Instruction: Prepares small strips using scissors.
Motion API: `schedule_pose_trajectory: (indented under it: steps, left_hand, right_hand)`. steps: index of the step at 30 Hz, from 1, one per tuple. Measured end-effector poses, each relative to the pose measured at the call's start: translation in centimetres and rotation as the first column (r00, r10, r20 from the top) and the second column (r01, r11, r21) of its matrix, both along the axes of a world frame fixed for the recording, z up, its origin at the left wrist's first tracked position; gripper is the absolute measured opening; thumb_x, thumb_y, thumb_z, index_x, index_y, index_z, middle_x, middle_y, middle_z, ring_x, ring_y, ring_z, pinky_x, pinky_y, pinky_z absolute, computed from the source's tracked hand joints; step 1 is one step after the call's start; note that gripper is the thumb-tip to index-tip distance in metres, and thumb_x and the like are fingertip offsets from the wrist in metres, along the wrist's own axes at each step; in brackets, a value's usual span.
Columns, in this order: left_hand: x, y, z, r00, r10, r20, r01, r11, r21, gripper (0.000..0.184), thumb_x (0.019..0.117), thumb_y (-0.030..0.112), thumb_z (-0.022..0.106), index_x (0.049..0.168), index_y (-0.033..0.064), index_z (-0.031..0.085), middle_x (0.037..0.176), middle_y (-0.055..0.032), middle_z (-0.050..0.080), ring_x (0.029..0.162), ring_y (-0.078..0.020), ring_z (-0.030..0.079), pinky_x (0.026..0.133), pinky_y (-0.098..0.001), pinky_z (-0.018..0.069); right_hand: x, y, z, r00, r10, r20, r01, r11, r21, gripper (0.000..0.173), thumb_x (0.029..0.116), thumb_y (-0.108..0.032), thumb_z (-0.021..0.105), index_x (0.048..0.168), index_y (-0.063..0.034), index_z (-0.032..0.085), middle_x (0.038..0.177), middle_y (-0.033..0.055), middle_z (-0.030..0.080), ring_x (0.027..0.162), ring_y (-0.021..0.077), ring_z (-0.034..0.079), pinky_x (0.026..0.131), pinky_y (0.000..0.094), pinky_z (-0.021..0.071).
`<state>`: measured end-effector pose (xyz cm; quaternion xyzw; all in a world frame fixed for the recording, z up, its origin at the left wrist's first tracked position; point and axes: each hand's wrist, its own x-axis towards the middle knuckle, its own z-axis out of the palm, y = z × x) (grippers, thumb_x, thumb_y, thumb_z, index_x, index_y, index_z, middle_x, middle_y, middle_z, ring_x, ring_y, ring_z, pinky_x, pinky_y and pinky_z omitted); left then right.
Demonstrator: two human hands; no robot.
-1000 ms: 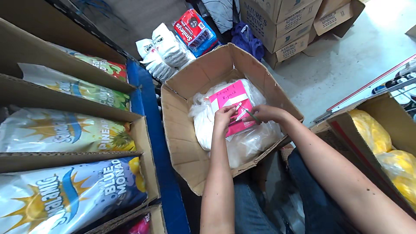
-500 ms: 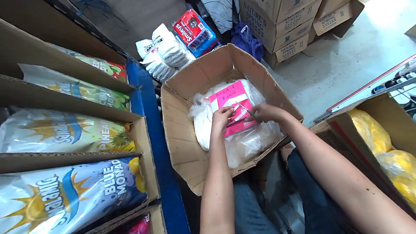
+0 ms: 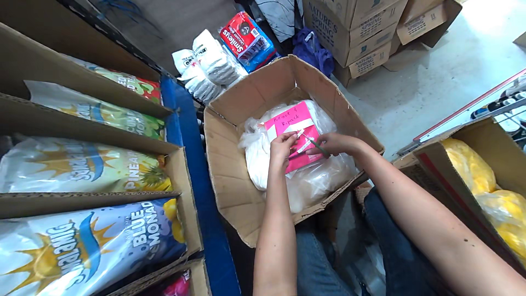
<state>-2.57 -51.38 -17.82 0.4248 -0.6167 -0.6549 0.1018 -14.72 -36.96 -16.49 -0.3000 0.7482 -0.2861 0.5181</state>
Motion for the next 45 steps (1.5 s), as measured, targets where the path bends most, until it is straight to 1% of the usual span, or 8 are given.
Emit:
schedule_pose_trajectory:
  steps: [3, 9, 16, 19, 23, 28, 40, 45]
  left_hand:
    - [-0.08, 0.02, -0.14, 1.000, -0.013, -0.006, 0.013, 1.000, -0.003, 0.017, 0.1006, 0.008, 0.063, 0.115, 0.0000, 0.066, 0.095, -0.0077, 0.068, 0.072, -0.0082, 0.061, 0.064, -0.0235, 0.0505]
    - [0.12, -0.09, 0.01, 1.000, -0.014, -0.011, 0.014, 1.000, 0.013, 0.016, 0.1008, 0.009, 0.063, 0.114, 0.0005, 0.067, 0.092, -0.0064, 0.068, 0.070, -0.0076, 0.061, 0.063, -0.0224, 0.0505]
    - [0.31, -0.13, 0.51, 1.000, -0.003, 0.014, 0.002, 1.000, 0.025, 0.017, 0.1010, 0.006, 0.061, 0.117, -0.0005, 0.066, 0.098, -0.0078, 0.066, 0.074, -0.0097, 0.062, 0.068, -0.0257, 0.0527]
    - [0.27, -0.18, 0.27, 1.000, 0.017, 0.009, -0.017, 1.000, 0.014, 0.017, 0.1006, 0.006, 0.062, 0.116, -0.0004, 0.067, 0.097, -0.0081, 0.066, 0.074, -0.0097, 0.061, 0.067, -0.0255, 0.0521]
    - [0.25, -0.35, -0.01, 0.997, 0.074, 0.006, -0.074, 0.997, -0.003, 0.019, 0.1002, 0.008, 0.064, 0.117, 0.0001, 0.066, 0.098, -0.0085, 0.066, 0.075, -0.0094, 0.061, 0.067, -0.0247, 0.0510]
    - [0.16, -0.27, -0.02, 0.994, 0.110, -0.026, -0.110, 0.994, -0.014, 0.019, 0.1008, 0.009, 0.064, 0.116, -0.0006, 0.066, 0.101, -0.0097, 0.067, 0.076, -0.0101, 0.062, 0.067, -0.0250, 0.0516]
    - [-0.08, 0.27, 0.36, 0.998, 0.031, -0.053, -0.028, 0.998, 0.060, 0.016, 0.1002, 0.006, 0.063, 0.114, -0.0003, 0.065, 0.095, -0.0069, 0.066, 0.074, -0.0096, 0.063, 0.067, -0.0242, 0.0531]
    - [0.02, 0.16, 0.45, 0.998, 0.017, -0.059, -0.013, 0.998, 0.067, 0.015, 0.1011, 0.007, 0.062, 0.115, 0.0005, 0.065, 0.092, -0.0058, 0.067, 0.074, -0.0088, 0.064, 0.067, -0.0243, 0.0534]
  right_hand:
    - [-0.04, -0.04, 0.09, 1.000, -0.008, 0.003, 0.008, 1.000, 0.000, 0.048, 0.0970, -0.045, 0.069, 0.117, -0.0013, 0.064, 0.077, 0.0030, 0.060, 0.062, 0.0067, 0.046, 0.061, 0.0261, 0.0402]
    - [-0.28, 0.02, -0.59, 1.000, -0.027, 0.008, 0.028, 0.999, -0.038, 0.045, 0.0961, -0.041, 0.071, 0.114, -0.0005, 0.065, 0.072, 0.0015, 0.059, 0.058, 0.0052, 0.046, 0.058, 0.0240, 0.0389]
    - [-0.33, 0.14, -0.45, 1.000, -0.028, 0.003, 0.028, 0.998, -0.060, 0.039, 0.0971, -0.035, 0.071, 0.111, 0.0002, 0.065, 0.070, 0.0004, 0.058, 0.057, 0.0049, 0.045, 0.056, 0.0232, 0.0376]
    - [-0.29, 0.12, -0.66, 0.999, -0.036, 0.005, 0.037, 0.998, -0.057, 0.041, 0.0959, -0.038, 0.072, 0.110, -0.0005, 0.065, 0.070, 0.0000, 0.060, 0.055, 0.0036, 0.046, 0.054, 0.0223, 0.0377]
    - [-0.11, 0.09, -0.30, 1.000, -0.009, 0.014, 0.009, 1.000, -0.014, 0.049, 0.0961, -0.046, 0.070, 0.116, -0.0014, 0.065, 0.076, 0.0025, 0.060, 0.061, 0.0064, 0.047, 0.060, 0.0256, 0.0407]
    - [-0.01, 0.06, -0.02, 1.000, 0.008, 0.014, -0.008, 1.000, -0.003, 0.052, 0.0959, -0.049, 0.068, 0.117, -0.0021, 0.064, 0.076, 0.0022, 0.061, 0.061, 0.0061, 0.047, 0.060, 0.0253, 0.0401]
    - [0.00, 0.05, 0.29, 0.999, -0.015, 0.029, 0.016, 0.999, -0.034, 0.048, 0.0974, -0.044, 0.068, 0.118, -0.0008, 0.063, 0.074, 0.0020, 0.059, 0.061, 0.0061, 0.047, 0.060, 0.0245, 0.0397]
    - [-0.07, 0.23, 0.07, 0.999, -0.041, 0.034, 0.044, 0.996, -0.074, 0.044, 0.0973, -0.040, 0.070, 0.114, -0.0009, 0.063, 0.071, 0.0010, 0.058, 0.058, 0.0045, 0.046, 0.057, 0.0228, 0.0385]
